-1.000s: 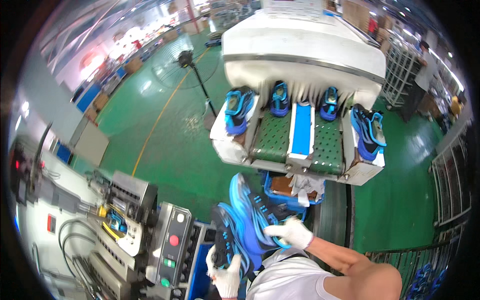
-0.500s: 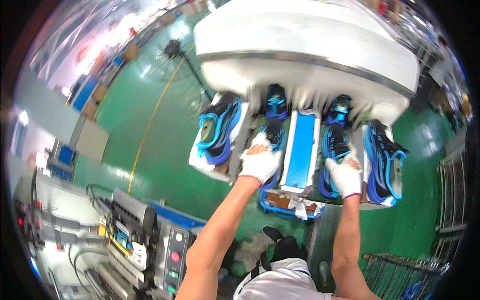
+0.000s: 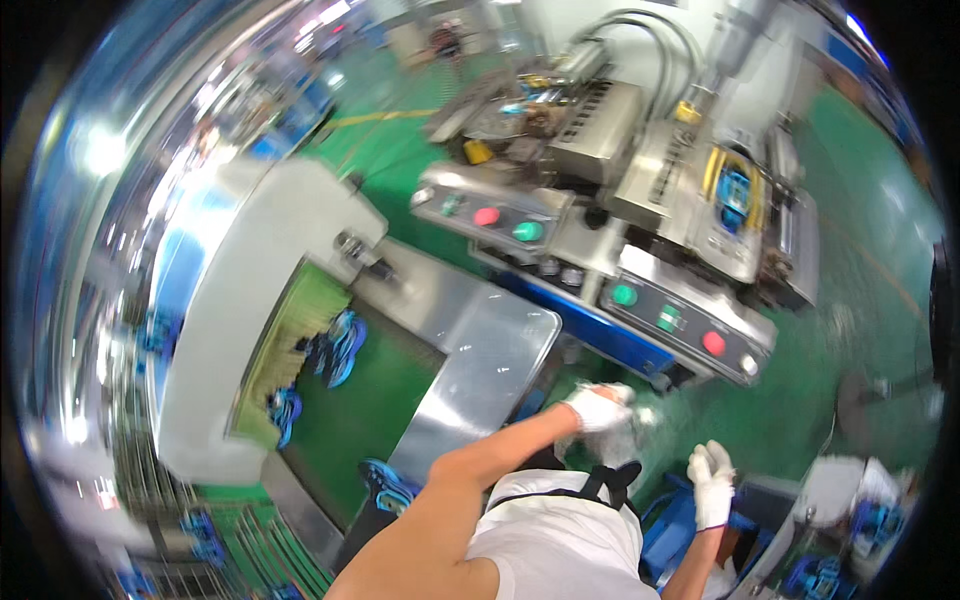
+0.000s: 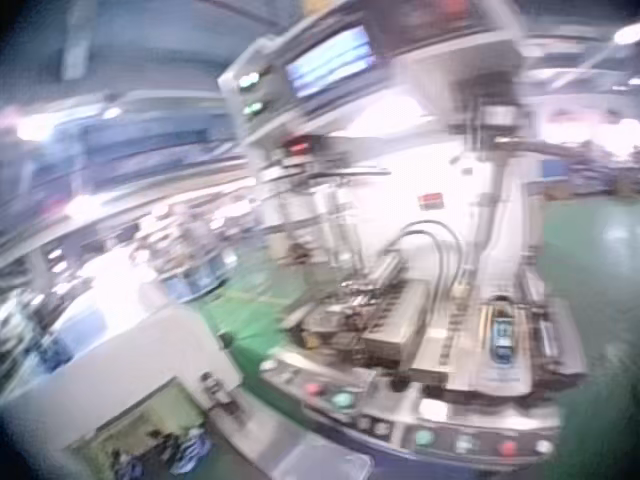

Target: The person places shoes into a pressing machine, operates the machine with buttons, removes the pressed shoes, and transfers shoes to and from a conveyor belt.

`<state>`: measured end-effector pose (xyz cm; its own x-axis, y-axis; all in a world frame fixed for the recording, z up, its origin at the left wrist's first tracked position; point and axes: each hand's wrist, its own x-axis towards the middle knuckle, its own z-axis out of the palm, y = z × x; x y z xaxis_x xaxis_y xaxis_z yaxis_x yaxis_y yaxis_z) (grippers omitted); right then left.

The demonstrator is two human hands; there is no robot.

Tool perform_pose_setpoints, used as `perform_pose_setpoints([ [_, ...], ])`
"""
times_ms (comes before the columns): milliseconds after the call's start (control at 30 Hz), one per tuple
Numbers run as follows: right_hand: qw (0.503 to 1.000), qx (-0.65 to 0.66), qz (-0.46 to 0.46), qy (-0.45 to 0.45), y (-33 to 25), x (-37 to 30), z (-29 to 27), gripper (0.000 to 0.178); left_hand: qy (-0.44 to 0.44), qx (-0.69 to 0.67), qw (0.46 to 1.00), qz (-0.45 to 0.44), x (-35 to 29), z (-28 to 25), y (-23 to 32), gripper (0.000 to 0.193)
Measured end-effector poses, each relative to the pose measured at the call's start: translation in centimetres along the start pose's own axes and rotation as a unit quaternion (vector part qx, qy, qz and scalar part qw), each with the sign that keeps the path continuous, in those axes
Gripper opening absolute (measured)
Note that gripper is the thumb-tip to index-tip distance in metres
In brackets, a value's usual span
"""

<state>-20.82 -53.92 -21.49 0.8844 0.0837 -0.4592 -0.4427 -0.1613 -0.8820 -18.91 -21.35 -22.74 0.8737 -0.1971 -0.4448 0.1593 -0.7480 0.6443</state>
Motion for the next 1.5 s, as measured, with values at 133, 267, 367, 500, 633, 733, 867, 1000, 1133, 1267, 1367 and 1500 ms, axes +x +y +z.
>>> perform_pose_setpoints([
  [133,0.977,-0.132,0.055,-0.156,-2.1,3.2,10.1,0.059,0.384,-0.021,0.871,-0.306,-19.3,-5.7,-27.1,0.039],
  [267,0.886,-0.44,-0.044,-0.137,0.8,6.6,12.9,0.057,0.487,-0.154,0.666,-0.543,-38.2,-4.1,-41.2,0.035],
  [367,0.815,-0.564,-0.045,-0.123,1.8,6.2,14.0,0.06,0.515,-0.148,0.581,-0.612,-46.4,0.0,-46.0,0.043],
  [500,0.749,-0.636,-0.014,-0.185,3.4,6.8,11.0,0.047,0.512,-0.149,0.511,-0.675,-53.4,-0.3,-50.3,0.072],
  [633,0.857,-0.417,0.271,-0.135,-2.1,6.8,13.1,0.038,0.566,0.0,0.478,-0.671,-61.9,-2.4,-57.0,0.073],
  [733,0.807,-0.546,0.222,-0.042,-7.7,2.9,23.5,0.03,0.557,-0.003,0.462,-0.69,-66.4,-6.1,-62.3,0.065],
  [867,0.815,-0.528,0.212,-0.113,-9.6,4.8,28.5,0.029,0.416,-0.065,0.484,-0.767,-71.8,-3.6,-66.6,0.057],
  [1000,0.754,-0.634,0.129,-0.113,-11.3,3.7,33.9,0.053,0.54,0.056,0.496,-0.678,-69.4,-1.7,-65.1,0.039],
  [1133,0.6,-0.723,-0.16,-0.304,-5.3,9.3,35.1,0.063,0.581,0.087,0.499,-0.638,-67.7,2.4,-58.0,0.027],
  [1267,0.793,-0.449,-0.028,-0.411,-7.5,-0.4,48.4,0.066,0.65,0.03,0.595,-0.472,-57.0,-0.5,-48.7,0.023],
  [1367,0.605,-0.538,-0.214,-0.547,-12.8,-8.9,56.8,0.077,0.596,-0.008,0.72,-0.357,-48.1,-2.0,-39.8,0.019],
  [1500,0.486,-0.507,-0.586,-0.404,-5.8,-6.5,56.8,0.044,0.476,-0.079,0.844,-0.232,-34.3,-9.7,-27.4,0.021],
])
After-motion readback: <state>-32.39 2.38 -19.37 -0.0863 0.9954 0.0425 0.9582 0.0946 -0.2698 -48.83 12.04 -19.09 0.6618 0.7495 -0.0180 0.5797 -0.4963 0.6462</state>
